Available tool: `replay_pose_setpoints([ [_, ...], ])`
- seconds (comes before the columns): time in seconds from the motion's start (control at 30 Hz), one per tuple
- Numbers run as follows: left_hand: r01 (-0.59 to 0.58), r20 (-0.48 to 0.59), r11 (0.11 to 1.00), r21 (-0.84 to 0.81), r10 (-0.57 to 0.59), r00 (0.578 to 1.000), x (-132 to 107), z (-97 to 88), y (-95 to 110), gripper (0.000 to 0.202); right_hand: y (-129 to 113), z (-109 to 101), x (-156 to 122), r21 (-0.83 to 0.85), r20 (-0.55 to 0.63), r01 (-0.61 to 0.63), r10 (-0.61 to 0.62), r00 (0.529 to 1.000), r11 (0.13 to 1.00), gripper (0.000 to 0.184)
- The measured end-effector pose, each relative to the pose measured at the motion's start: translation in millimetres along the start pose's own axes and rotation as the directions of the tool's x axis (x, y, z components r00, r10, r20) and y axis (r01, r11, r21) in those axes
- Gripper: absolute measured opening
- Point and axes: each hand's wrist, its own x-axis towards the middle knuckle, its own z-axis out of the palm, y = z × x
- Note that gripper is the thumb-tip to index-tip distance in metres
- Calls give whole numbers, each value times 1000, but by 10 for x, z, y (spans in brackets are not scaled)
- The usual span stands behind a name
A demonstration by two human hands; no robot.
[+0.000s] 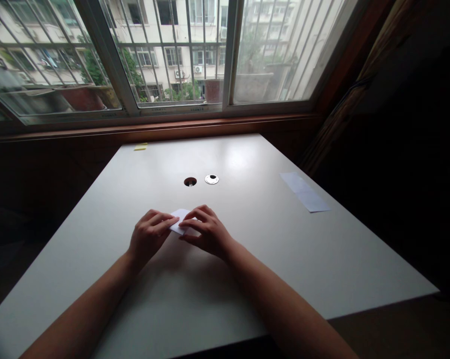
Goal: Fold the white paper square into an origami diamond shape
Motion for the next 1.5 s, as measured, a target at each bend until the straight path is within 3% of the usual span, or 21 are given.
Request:
replay_pose_setpoints([
  [0.1, 11, -4, 999, -32, -12, 1000, -2, 7, 14, 25, 20, 13, -14, -32, -4, 1, -1, 1000, 1000, 15],
  [0.3, 92, -119, 973, -212, -119, 986, -17, 44, -30, 19, 94, -45, -43, 35, -150, -138, 142, 978, 990, 12],
  [0.5, 62, -172, 942, -330, -125, 977, -13, 15, -34, 21, 150, -56, -57, 81, -191, -238, 249, 949, 968, 12],
  [0.67, 52, -174, 958, -281, -105, 979, -8, -7, -28, 21, 159, -35, -35, -46, -183, -188, 176, 967, 981, 9],
  [0.93, -11, -147, 956, -293, -34, 988, 31, -24, 21, 27, 40, -26, -18, -98, -94, -31, 22, 995, 995, 15],
  [1.5, -50, -122, 923, -383, 3, 992, 34, -32, 98, 31, -25, -58, -38, -232, -48, 68, -82, 996, 970, 16],
])
